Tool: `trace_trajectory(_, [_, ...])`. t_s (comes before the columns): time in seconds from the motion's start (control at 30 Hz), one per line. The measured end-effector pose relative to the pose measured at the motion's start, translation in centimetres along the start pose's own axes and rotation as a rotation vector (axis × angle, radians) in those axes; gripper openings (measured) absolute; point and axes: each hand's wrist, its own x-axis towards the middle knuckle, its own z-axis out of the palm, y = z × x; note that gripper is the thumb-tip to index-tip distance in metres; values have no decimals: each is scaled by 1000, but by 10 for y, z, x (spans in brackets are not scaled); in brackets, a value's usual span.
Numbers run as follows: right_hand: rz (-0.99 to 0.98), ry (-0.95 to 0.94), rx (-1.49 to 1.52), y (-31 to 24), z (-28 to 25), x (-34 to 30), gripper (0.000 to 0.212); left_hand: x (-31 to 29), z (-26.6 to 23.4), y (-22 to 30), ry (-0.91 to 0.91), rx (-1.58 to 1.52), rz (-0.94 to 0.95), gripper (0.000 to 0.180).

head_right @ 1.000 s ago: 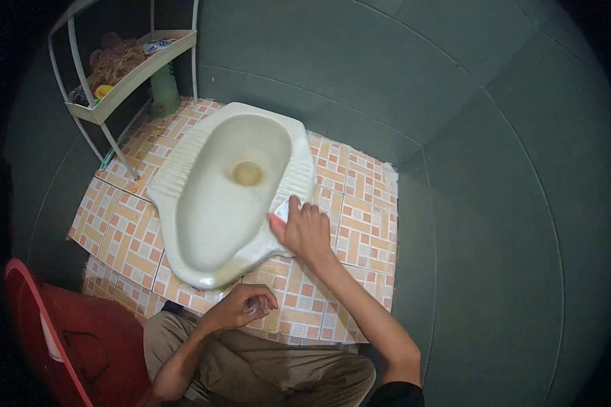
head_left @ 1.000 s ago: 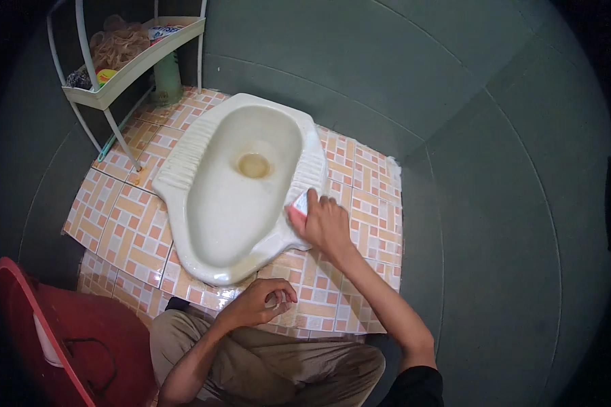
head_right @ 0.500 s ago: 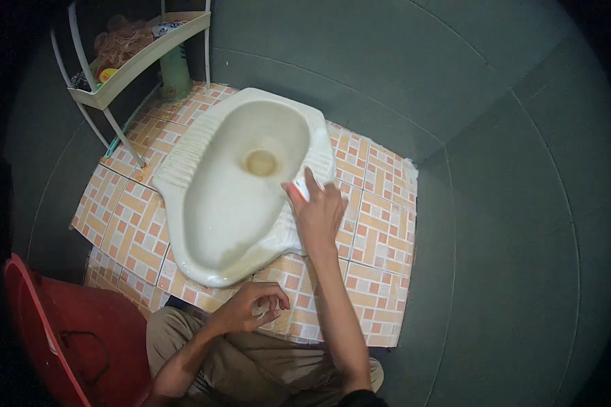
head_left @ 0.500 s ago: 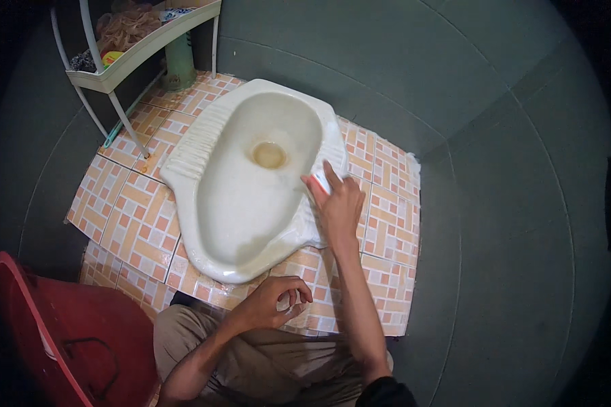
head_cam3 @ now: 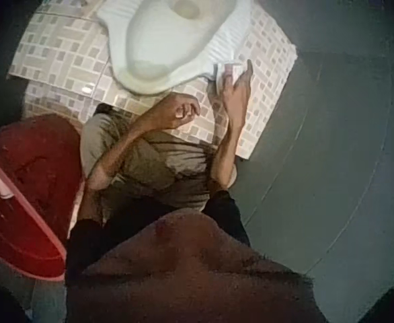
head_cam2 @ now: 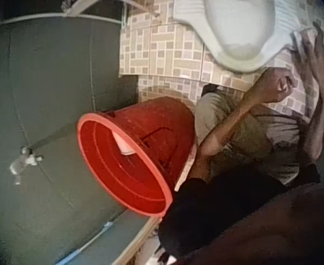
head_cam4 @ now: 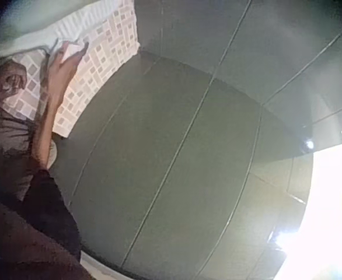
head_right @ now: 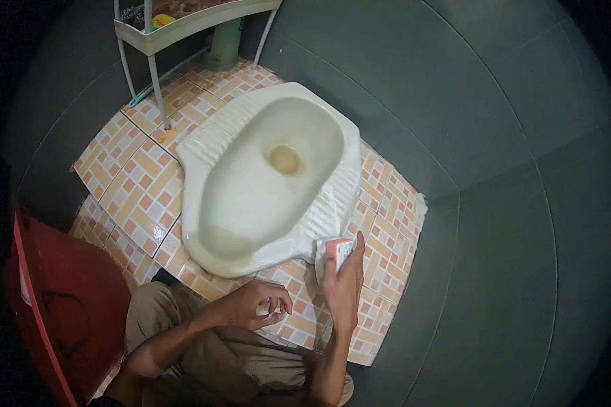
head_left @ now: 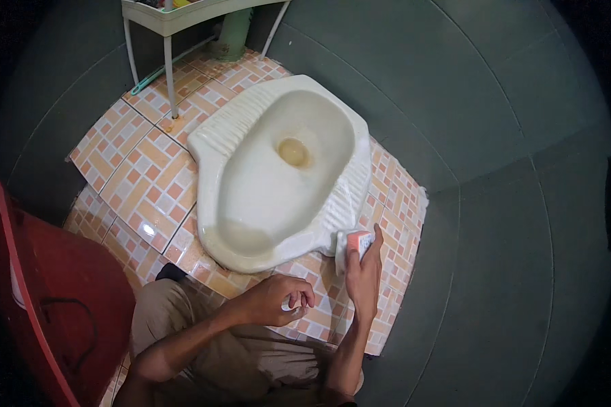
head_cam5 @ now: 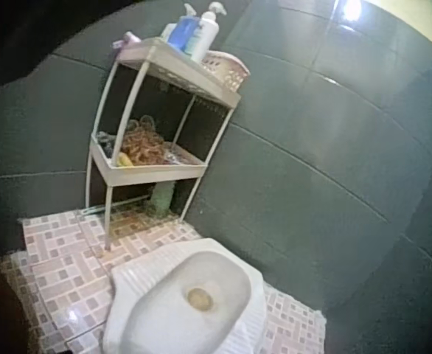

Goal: The person scrubs the tiled floor around a squat toilet using a sponge.

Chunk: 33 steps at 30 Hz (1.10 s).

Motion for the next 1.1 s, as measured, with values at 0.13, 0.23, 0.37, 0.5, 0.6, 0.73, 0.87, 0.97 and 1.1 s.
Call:
trace_trajectory(0.13, [-232,96,-37,-6,13,-5,49,-2,-2,3,10,20,18,15])
trace_trajectory(0.23, [-356,117,-86,0,17,1,40,0,-1,4,10,-11,31,16])
trace_trajectory(0.37, [-411,254,-116,11,26,8,31,2,-1,2,8,-14,8,18])
trace_trajectory(0.5, [-338,308,-255,12,22,4,34,1,-1,-2,12,4,-15,19])
trace_trajectory(0.6, [-212,273,-218,15,29,2,37,-1,0,3,6,35,-20,19])
trace_trajectory(0.73, [-273,183,-453,-18,35,4,36,2,3,0,-3,48,-19,19])
trace_trajectory(0.87, [-336,77,-554,-42,43,23,37,0,0,-3,20,68,24,18])
trace_trajectory(0.97, [-318,23,-528,-34,33,23,42,2,-2,4,33,76,30,17])
trace_trajectory(1.1, [-223,47,-573,-6,7,5,46,0,-2,5,35,87,7,17])
